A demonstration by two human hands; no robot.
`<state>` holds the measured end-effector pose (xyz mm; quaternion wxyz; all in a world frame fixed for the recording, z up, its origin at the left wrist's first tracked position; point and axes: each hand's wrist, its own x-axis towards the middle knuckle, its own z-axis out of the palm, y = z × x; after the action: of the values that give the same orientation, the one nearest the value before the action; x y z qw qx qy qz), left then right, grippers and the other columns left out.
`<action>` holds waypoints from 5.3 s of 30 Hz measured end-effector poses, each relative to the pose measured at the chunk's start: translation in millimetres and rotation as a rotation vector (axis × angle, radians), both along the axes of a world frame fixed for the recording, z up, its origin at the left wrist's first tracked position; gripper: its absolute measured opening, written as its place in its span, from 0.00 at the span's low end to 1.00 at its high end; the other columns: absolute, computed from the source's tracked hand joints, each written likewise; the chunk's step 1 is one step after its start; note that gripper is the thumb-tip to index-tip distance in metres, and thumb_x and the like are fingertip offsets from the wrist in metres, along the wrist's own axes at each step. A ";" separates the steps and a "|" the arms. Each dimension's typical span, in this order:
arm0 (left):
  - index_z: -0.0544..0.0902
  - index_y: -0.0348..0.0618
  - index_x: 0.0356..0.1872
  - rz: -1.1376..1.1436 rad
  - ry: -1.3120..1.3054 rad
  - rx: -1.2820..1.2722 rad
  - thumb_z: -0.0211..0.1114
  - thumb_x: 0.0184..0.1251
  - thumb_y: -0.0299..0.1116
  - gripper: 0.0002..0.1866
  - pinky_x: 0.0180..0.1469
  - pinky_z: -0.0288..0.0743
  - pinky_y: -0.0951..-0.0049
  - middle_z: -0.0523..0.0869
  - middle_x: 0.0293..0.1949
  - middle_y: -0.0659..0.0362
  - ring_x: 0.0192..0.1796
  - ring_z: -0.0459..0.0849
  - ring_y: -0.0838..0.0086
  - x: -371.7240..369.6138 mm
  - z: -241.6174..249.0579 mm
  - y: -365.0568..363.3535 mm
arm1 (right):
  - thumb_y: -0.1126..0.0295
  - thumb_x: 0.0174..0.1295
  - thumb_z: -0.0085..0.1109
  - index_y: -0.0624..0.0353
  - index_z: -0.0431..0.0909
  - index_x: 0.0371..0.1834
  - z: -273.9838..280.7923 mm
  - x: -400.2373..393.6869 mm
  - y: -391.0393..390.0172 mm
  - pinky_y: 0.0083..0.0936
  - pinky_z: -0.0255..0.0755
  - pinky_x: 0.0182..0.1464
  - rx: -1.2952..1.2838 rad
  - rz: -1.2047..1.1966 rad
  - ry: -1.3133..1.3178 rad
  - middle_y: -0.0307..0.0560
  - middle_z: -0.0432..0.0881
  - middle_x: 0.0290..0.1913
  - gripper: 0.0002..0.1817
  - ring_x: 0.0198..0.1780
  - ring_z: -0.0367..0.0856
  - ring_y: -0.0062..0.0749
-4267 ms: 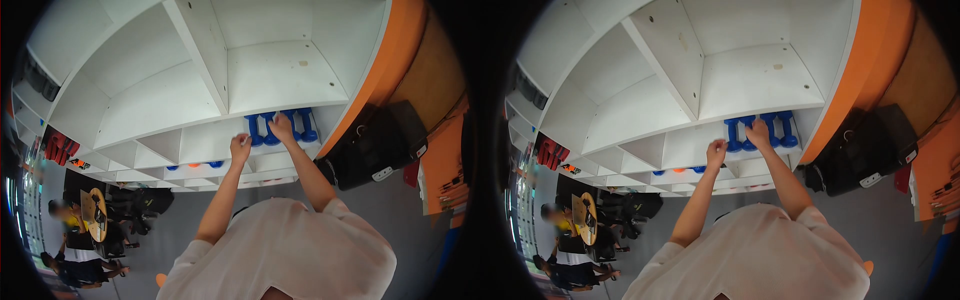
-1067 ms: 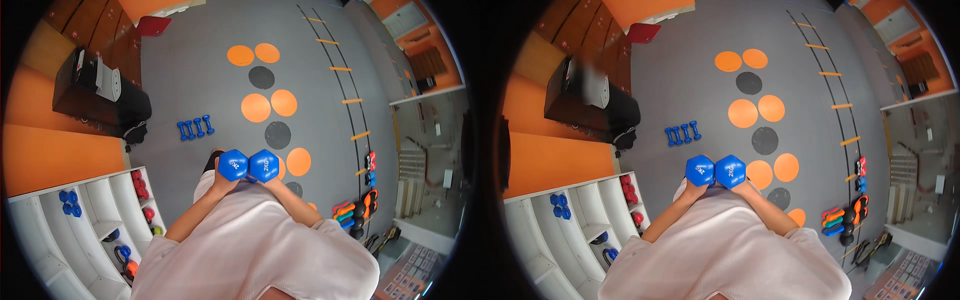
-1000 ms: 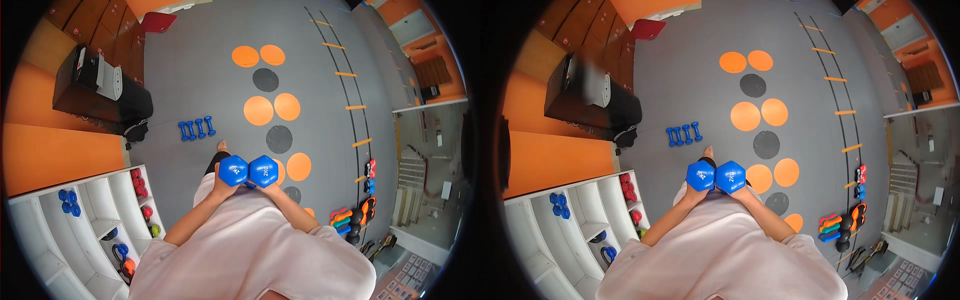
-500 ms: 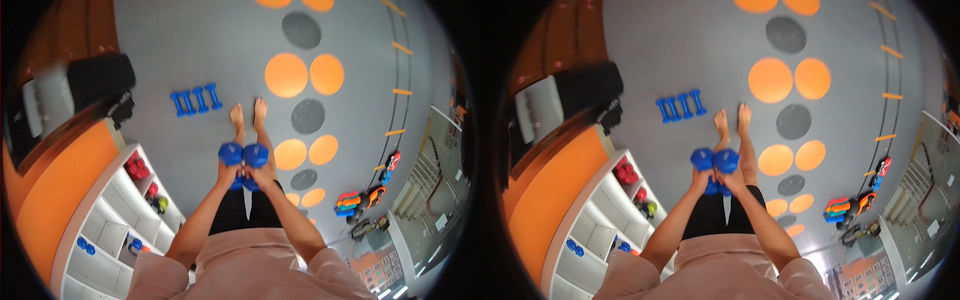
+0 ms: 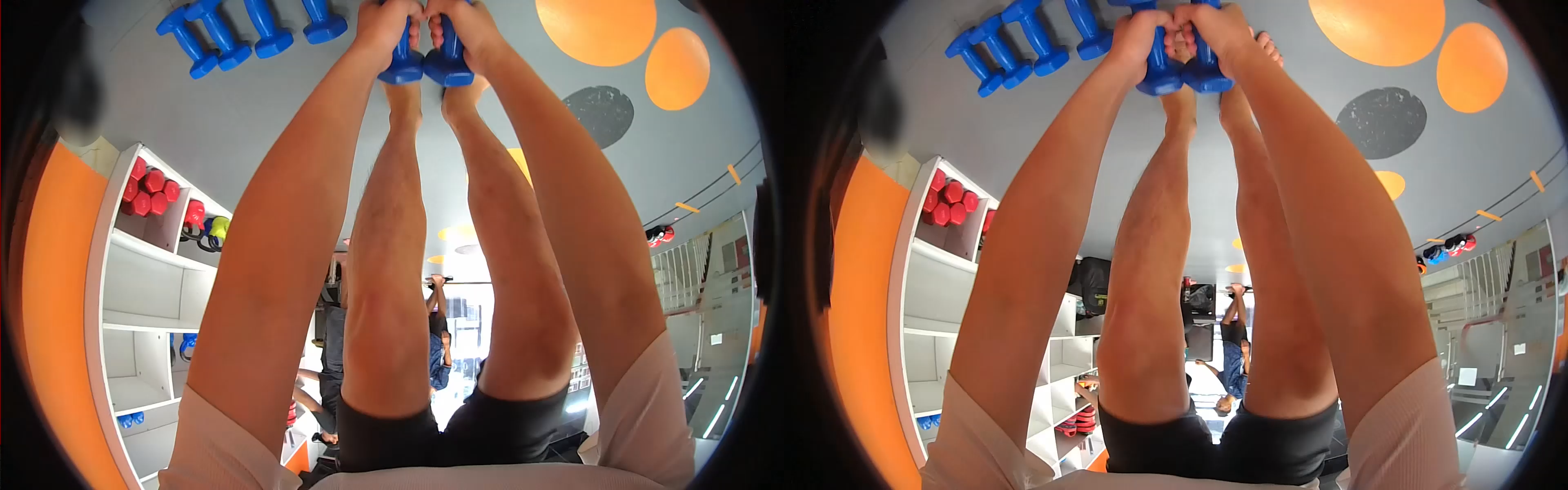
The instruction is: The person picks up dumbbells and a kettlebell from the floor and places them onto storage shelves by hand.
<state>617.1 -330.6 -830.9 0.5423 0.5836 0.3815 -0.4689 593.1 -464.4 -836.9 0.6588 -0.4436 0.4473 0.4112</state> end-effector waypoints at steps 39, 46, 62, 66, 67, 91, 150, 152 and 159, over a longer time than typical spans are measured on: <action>0.78 0.38 0.45 0.060 -0.408 0.396 0.65 0.58 0.33 0.15 0.48 0.73 0.74 0.82 0.43 0.57 0.47 0.81 0.73 -81.4 105.9 38.6 | 0.70 0.52 0.58 0.59 0.82 0.44 112.9 -42.4 -41.8 0.23 0.74 0.48 -0.637 0.344 -0.343 0.46 0.85 0.38 0.15 0.42 0.84 0.29; 0.77 0.36 0.39 0.306 -0.692 0.233 0.57 0.66 0.25 0.04 0.42 0.72 0.76 0.80 0.37 0.59 0.38 0.78 0.77 -82.3 369.6 48.1 | 0.82 0.56 0.51 0.63 0.78 0.47 429.5 -24.7 -35.5 0.21 0.73 0.47 -0.260 0.587 -0.746 0.44 0.82 0.44 0.15 0.43 0.77 0.22; 0.75 0.36 0.47 0.797 -1.156 0.704 0.62 0.60 0.24 0.14 0.39 0.76 0.76 0.85 0.31 0.58 0.34 0.82 0.78 -297.5 814.9 -18.7 | 0.72 0.60 0.54 0.60 0.80 0.45 796.3 -51.1 16.2 0.25 0.74 0.52 0.471 1.218 -1.184 0.47 0.83 0.43 0.12 0.46 0.82 0.29; 0.76 0.38 0.47 1.055 -1.089 0.889 0.61 0.60 0.23 0.13 0.39 0.76 0.77 0.84 0.31 0.59 0.35 0.82 0.79 -372.9 816.2 -44.3 | 0.73 0.61 0.54 0.61 0.80 0.46 839.7 -57.8 65.8 0.23 0.73 0.51 0.612 1.448 -1.193 0.45 0.83 0.43 0.11 0.48 0.81 0.26; 0.76 0.39 0.47 1.092 -1.046 0.921 0.60 0.60 0.22 0.13 0.39 0.76 0.78 0.84 0.31 0.60 0.35 0.82 0.79 -385.8 813.5 -53.1 | 0.73 0.62 0.53 0.61 0.79 0.45 844.6 -68.2 74.1 0.23 0.73 0.50 0.620 1.431 -1.198 0.45 0.83 0.43 0.11 0.48 0.81 0.25; 0.75 0.40 0.46 1.547 -1.189 0.888 0.58 0.63 0.24 0.11 0.37 0.70 0.81 0.81 0.32 0.63 0.34 0.79 0.81 -610.6 834.2 55.4 | 0.77 0.64 0.47 0.65 0.78 0.45 879.6 -296.1 158.1 0.22 0.71 0.49 0.682 1.415 -1.151 0.44 0.81 0.44 0.11 0.47 0.79 0.27; 0.76 0.39 0.49 1.039 -0.835 0.841 0.64 0.56 0.38 0.21 0.47 0.69 0.75 0.79 0.41 0.56 0.47 0.75 0.72 -216.9 805.4 856.0 | 0.59 0.47 0.62 0.64 0.74 0.53 835.8 -24.8 931.7 0.34 0.70 0.54 -0.142 1.213 -1.670 0.61 0.79 0.50 0.29 0.52 0.78 0.48; 0.75 0.34 0.47 1.125 -0.765 0.818 0.65 0.54 0.40 0.23 0.41 0.72 0.74 0.79 0.38 0.54 0.39 0.77 0.72 -192.2 806.7 875.0 | 0.57 0.46 0.62 0.64 0.72 0.54 817.4 -16.5 956.9 0.34 0.68 0.56 -0.135 1.206 -1.658 0.63 0.78 0.50 0.32 0.54 0.76 0.51; 0.80 0.40 0.39 1.385 -0.829 0.388 0.65 0.56 0.39 0.15 0.27 0.73 0.76 0.81 0.30 0.58 0.26 0.78 0.76 -136.0 794.1 923.9 | 0.51 0.48 0.59 0.59 0.64 0.64 823.7 -19.5 992.7 0.50 0.56 0.64 -0.418 1.520 -1.852 0.59 0.68 0.62 0.39 0.66 0.62 0.49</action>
<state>481.2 593.3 -36.9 0.6945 0.4255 0.4977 0.2984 573.6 528.3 -13.2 0.2360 -0.8160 -0.5087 0.1402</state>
